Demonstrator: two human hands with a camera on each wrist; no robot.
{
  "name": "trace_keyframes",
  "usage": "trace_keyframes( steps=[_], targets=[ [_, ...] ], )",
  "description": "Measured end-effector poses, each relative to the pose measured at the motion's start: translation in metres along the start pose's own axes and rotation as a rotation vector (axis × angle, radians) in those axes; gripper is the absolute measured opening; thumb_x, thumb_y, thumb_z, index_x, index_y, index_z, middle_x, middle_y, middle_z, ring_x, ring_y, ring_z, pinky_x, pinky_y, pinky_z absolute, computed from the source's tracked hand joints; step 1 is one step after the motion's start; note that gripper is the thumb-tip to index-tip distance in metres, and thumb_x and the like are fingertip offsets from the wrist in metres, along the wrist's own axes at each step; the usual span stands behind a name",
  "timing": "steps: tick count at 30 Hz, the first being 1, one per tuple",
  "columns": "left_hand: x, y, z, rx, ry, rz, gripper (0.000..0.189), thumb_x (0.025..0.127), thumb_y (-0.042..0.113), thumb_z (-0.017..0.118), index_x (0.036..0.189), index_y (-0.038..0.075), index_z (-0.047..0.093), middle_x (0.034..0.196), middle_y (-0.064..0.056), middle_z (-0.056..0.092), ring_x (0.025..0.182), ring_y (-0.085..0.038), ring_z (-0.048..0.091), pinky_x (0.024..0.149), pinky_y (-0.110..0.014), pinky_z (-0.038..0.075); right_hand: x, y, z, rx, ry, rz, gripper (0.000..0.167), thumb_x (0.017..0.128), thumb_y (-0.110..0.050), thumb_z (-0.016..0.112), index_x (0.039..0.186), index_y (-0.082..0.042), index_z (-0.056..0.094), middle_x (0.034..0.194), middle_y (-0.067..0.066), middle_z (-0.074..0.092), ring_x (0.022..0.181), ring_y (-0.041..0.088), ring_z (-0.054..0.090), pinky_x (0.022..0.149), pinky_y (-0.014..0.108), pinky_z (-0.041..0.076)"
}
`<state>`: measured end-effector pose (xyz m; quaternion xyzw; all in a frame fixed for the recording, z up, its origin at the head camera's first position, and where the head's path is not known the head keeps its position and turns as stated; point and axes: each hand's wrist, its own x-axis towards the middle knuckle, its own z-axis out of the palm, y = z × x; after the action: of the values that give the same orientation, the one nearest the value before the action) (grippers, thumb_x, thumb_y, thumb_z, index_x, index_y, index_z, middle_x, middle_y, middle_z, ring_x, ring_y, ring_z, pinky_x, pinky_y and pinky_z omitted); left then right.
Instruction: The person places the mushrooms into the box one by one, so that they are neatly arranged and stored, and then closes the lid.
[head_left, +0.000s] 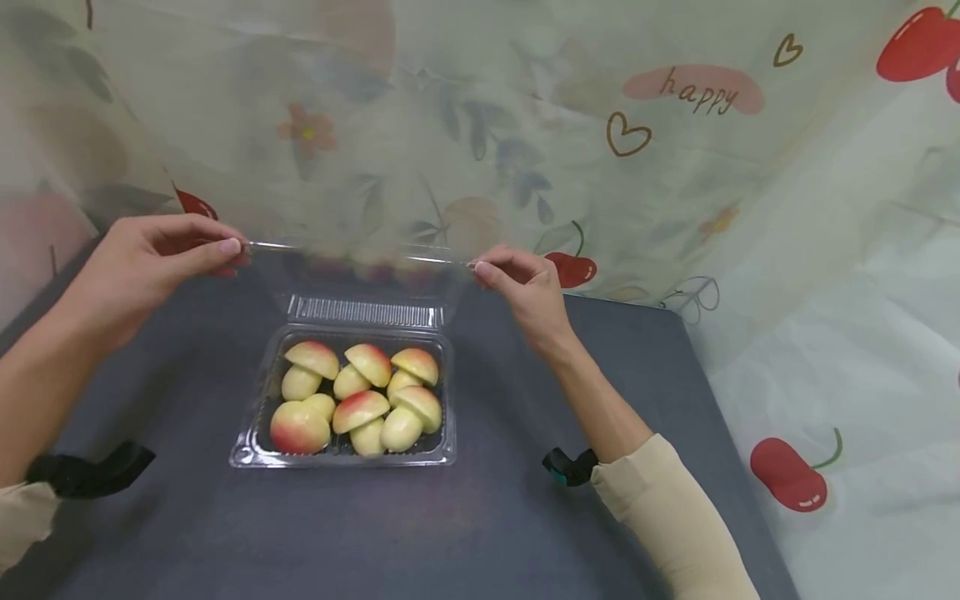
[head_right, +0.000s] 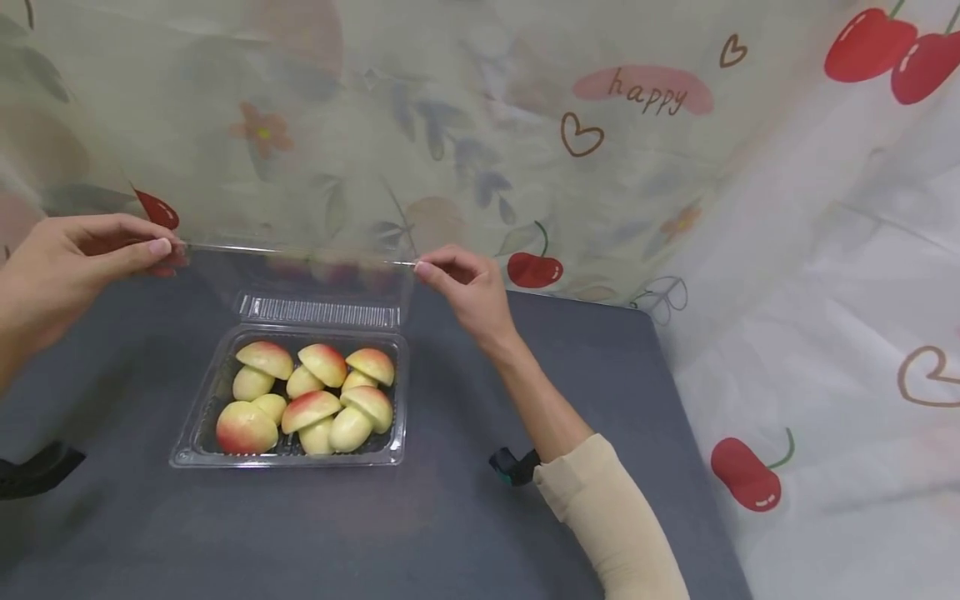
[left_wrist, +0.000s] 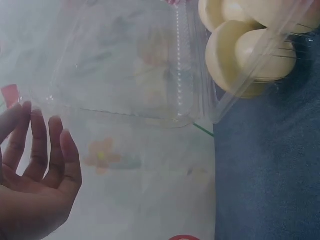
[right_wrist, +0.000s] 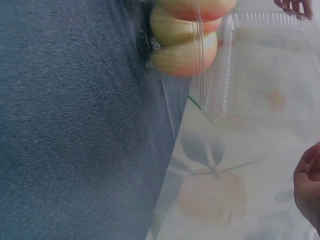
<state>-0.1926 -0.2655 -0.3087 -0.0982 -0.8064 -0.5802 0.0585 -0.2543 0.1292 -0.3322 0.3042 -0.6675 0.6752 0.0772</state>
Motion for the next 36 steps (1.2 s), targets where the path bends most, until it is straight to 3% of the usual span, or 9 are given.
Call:
trace_keyframes(
  steps=[5, 12, 17, 25, 31, 34, 36],
  targets=[
    [-0.010, 0.002, 0.001, 0.050, -0.013, -0.023, 0.021, 0.100, 0.017, 0.061, 0.114, 0.005, 0.072, 0.098, 0.013, 0.071, 0.092, -0.009, 0.063, 0.081, -0.016, 0.045, -0.010, -0.007, -0.004, -0.030, -0.050, 0.029, 0.009, 0.092, -0.009, 0.072, 0.092, -0.015, 0.078, 0.089, 0.002, 0.070, 0.082, 0.023, 0.059, 0.074, 0.031, 0.052],
    [-0.025, 0.000, 0.005, 0.112, -0.024, -0.025, 0.020, 0.100, 0.015, 0.060, 0.110, 0.002, 0.072, 0.097, 0.010, 0.071, 0.090, -0.009, 0.061, 0.080, -0.014, 0.045, -0.025, -0.010, -0.006, -0.044, -0.081, 0.045, 0.017, 0.095, -0.019, 0.069, 0.092, -0.005, 0.078, 0.090, 0.004, 0.068, 0.083, 0.030, 0.059, 0.075, 0.032, 0.051],
    [-0.036, -0.005, 0.007, 0.087, -0.030, -0.011, 0.018, 0.100, 0.010, 0.061, 0.109, -0.001, 0.071, 0.096, 0.006, 0.072, 0.089, -0.010, 0.064, 0.080, -0.014, 0.047, -0.035, -0.012, -0.004, -0.017, -0.097, 0.067, 0.008, 0.093, -0.020, 0.072, 0.092, -0.017, 0.079, 0.092, 0.004, 0.069, 0.085, 0.024, 0.060, 0.076, 0.030, 0.051],
    [-0.052, -0.016, 0.013, 0.114, -0.043, -0.014, 0.025, 0.100, 0.013, 0.061, 0.123, 0.004, 0.064, 0.110, 0.005, 0.070, 0.094, -0.009, 0.065, 0.081, -0.010, 0.048, -0.051, -0.010, -0.001, -0.025, -0.120, 0.095, 0.018, 0.092, -0.025, 0.074, 0.096, -0.007, 0.075, 0.097, 0.006, 0.069, 0.086, 0.025, 0.062, 0.077, 0.031, 0.053],
    [-0.060, -0.021, 0.013, 0.158, -0.141, -0.034, 0.040, 0.101, 0.016, 0.059, 0.142, 0.019, 0.054, 0.131, 0.012, 0.061, 0.109, 0.001, 0.059, 0.083, -0.008, 0.046, -0.061, -0.008, -0.001, -0.029, -0.134, 0.138, 0.017, 0.091, -0.006, 0.071, 0.105, 0.004, 0.069, 0.101, 0.008, 0.069, 0.091, 0.024, 0.064, 0.078, 0.033, 0.057],
    [-0.064, -0.021, 0.014, 0.179, -0.199, -0.039, 0.047, 0.101, 0.017, 0.059, 0.147, 0.025, 0.049, 0.139, 0.013, 0.056, 0.115, 0.006, 0.056, 0.084, -0.008, 0.046, -0.066, -0.008, -0.002, -0.030, -0.159, 0.153, 0.028, 0.089, 0.000, 0.069, 0.116, 0.006, 0.066, 0.108, 0.009, 0.068, 0.096, 0.026, 0.065, 0.080, 0.033, 0.057],
    [-0.068, -0.021, 0.015, 0.173, -0.221, -0.043, 0.050, 0.101, 0.015, 0.060, 0.148, 0.025, 0.048, 0.142, 0.011, 0.055, 0.116, 0.007, 0.056, 0.084, -0.009, 0.048, -0.070, -0.008, -0.003, -0.022, -0.190, 0.159, 0.038, 0.090, -0.006, 0.072, 0.125, 0.005, 0.062, 0.119, 0.009, 0.065, 0.101, 0.027, 0.065, 0.082, 0.033, 0.057]
  ],
)
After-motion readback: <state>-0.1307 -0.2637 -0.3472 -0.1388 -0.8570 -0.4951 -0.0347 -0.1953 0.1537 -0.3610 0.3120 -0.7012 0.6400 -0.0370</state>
